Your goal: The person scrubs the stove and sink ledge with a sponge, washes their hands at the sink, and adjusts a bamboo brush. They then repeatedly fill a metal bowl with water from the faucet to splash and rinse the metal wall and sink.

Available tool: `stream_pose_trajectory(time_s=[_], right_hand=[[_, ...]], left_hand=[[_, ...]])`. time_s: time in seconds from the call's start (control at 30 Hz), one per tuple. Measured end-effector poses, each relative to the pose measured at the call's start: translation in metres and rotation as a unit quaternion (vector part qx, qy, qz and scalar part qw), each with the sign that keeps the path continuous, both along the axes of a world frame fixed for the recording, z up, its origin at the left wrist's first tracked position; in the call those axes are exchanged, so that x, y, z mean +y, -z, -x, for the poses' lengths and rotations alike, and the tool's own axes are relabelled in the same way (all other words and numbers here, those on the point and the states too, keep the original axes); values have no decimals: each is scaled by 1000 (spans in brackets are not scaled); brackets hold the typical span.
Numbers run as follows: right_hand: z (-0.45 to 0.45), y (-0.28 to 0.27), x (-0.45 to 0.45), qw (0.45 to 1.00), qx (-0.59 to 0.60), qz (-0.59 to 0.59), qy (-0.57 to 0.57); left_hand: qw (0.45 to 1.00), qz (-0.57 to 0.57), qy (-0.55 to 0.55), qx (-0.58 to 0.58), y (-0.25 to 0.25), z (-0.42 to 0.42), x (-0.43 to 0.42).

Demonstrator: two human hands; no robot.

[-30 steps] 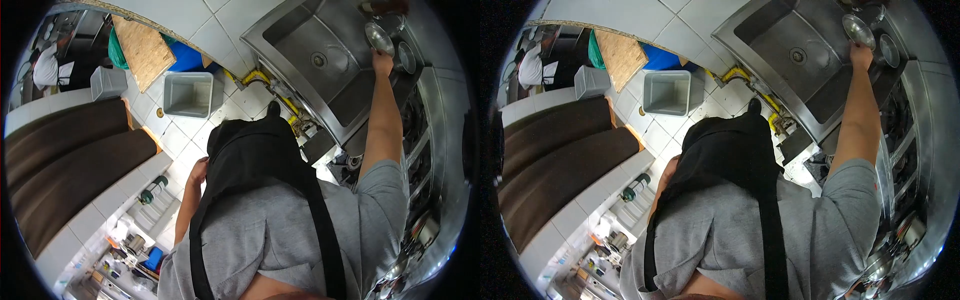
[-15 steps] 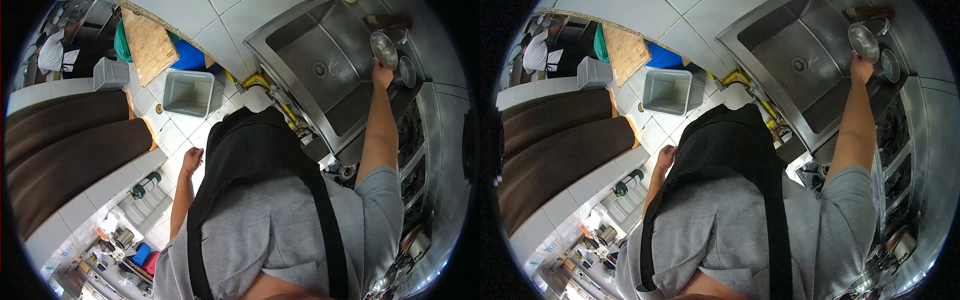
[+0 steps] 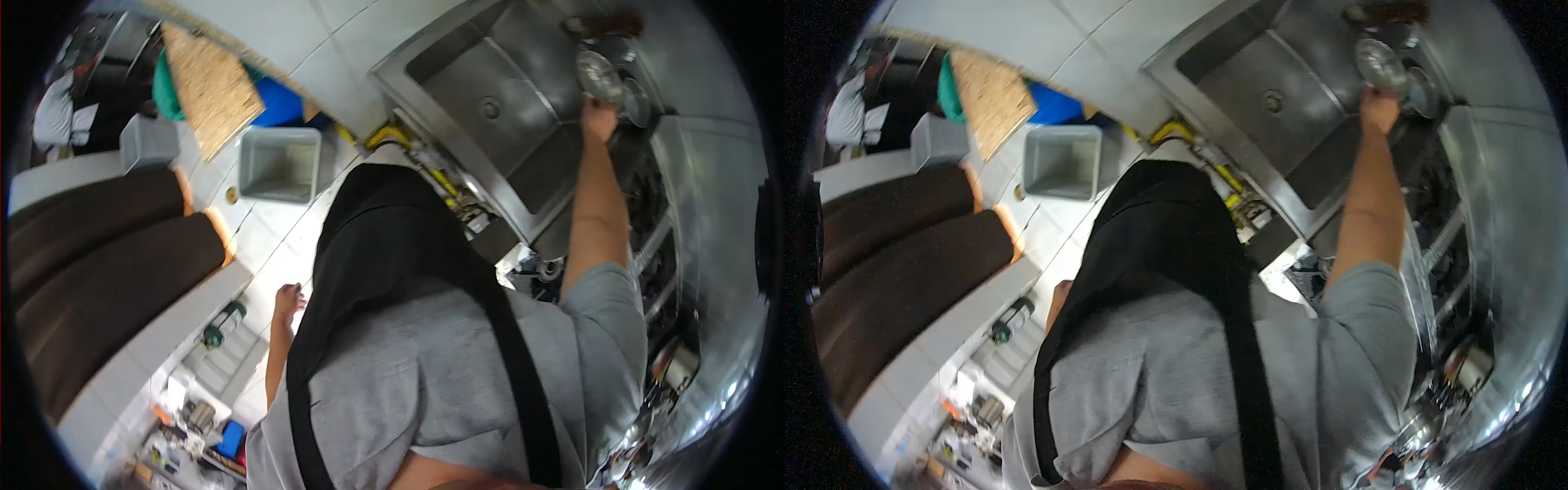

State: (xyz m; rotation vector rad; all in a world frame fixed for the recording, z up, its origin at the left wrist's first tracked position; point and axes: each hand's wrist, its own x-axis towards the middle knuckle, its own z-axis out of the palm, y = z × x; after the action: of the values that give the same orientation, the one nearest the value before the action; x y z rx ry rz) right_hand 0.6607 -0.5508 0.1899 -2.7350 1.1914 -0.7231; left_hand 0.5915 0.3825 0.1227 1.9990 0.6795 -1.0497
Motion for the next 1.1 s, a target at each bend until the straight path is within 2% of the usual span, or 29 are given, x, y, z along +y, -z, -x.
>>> stream_pose_trajectory(time_s=[0.07,0.17,0.27,0.33,0.47,0.6,0.67,0.73,0.93,1.0,1.03,1.07,1.1], right_hand=[[0,6,-2,998,0,-32,56],[0,7,8,997,-43,-10,67],[-4,5,21,995,-65,-40,58],[-8,5,28,994,-54,-27,89],[-9,7,28,996,-41,-35,76],[-5,7,37,995,-94,-7,40],[-4,-1,59,995,-78,11,54],[6,-5,75,989,-63,128,-36],[44,-62,237,983,-140,26,-114],[61,-70,300,976,-151,-6,-156],[66,-75,340,966,-184,-43,-175],[72,-77,378,959,-194,-112,-175],[78,-75,413,956,-186,-120,-193]], left_hand=[[999,26,-13,-23,-6,-14,-14],[996,65,-10,-63,-2,-25,-27],[990,105,-67,-62,6,-27,-24],[991,96,-83,-47,5,-25,-21],[995,62,-72,-12,18,-5,0],[995,39,-89,15,12,23,13],[994,41,-96,27,10,31,15],[996,32,-72,30,1,33,12],[992,117,15,37,42,29,59],[991,95,88,34,38,4,79],[994,47,97,32,51,-5,92],[995,84,-5,58,76,-8,121],[994,102,-16,29,79,-15,143]])
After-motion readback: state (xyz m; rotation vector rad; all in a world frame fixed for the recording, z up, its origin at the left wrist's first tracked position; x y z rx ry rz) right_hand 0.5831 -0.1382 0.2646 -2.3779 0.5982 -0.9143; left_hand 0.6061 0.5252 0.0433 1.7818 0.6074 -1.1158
